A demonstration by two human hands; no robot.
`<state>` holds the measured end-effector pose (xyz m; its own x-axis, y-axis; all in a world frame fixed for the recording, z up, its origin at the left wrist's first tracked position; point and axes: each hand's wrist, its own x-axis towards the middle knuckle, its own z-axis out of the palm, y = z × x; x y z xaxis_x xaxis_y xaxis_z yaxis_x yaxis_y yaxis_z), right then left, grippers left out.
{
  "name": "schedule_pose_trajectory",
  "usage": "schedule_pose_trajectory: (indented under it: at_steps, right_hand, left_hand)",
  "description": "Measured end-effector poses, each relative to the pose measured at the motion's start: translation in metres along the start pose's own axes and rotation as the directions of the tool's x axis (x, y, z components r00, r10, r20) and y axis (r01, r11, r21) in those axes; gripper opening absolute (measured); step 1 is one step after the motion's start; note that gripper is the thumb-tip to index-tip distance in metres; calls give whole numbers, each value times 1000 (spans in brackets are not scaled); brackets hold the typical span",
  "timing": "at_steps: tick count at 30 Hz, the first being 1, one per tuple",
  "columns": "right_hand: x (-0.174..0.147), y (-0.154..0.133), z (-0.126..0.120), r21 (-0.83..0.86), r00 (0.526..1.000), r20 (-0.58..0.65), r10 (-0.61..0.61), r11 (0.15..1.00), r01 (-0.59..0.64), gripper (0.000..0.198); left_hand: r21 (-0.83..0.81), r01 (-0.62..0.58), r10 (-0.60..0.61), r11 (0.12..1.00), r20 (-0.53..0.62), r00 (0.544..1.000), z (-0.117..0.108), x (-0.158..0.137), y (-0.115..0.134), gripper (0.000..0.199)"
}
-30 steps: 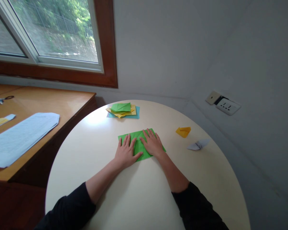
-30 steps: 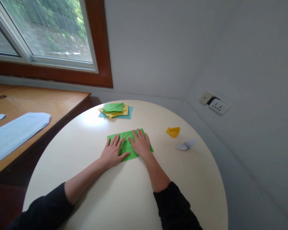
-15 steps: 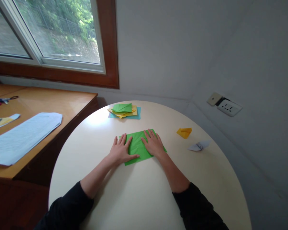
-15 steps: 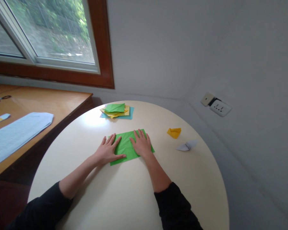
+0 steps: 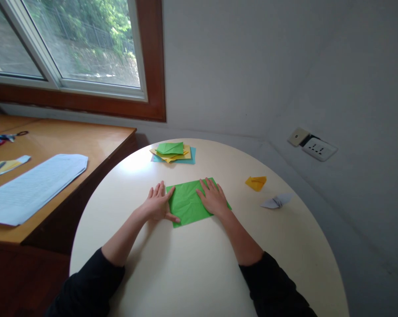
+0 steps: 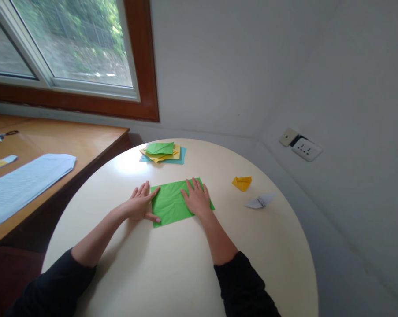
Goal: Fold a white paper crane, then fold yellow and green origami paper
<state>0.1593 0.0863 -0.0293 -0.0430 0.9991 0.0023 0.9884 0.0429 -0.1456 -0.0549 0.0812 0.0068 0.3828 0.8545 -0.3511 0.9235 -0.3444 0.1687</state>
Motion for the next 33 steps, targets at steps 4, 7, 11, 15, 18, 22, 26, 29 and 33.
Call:
schedule_pose_trajectory:
  at_steps: [4,7,11,15,18,22,26,29,33]
  right_hand:
    - [0,0,0,-3,1000,2,-1,1000,1,57]
    - [0,0,0,0,1000,-5,-3,1000,3,57]
    - [0,0,0,-1,1000,-6,0,1000,0,57]
    - [0,0,-1,7,1000,-11,4,1000,-4,56]
    - [0,0,0,2,1000,-13,5,1000,-5,55]
    - [2,2,3,-4,1000,-24,10,1000,-10,55]
    - [3,2,4,-2,1000,-15,15,1000,-15,55]
    - [3,2,3,2,1000,-10,11,1000,-11,55]
    - [2,2,2,9,1000,-22,10,1000,-10,55]
  left_hand:
    - [-2,15,-15,1000,0,1000,0,0,-1,128]
    - [-19,18,-19,1000,-29,999,3,2,-3,131]
    - [-38,36,-39,999,-70,997,6,4,-5,135]
    - [-48,55,-58,997,-58,997,7,5,-8,135]
    - [-72,44,-50,996,-79,996,11,8,-12,131]
    - [-211,33,-94,977,-284,954,18,19,-21,100]
    - [-355,18,-193,935,-463,865,18,32,-29,46]
    - [-384,29,-226,923,-479,848,15,36,-31,39]
    - [-408,23,-238,913,-484,842,14,35,-27,38]
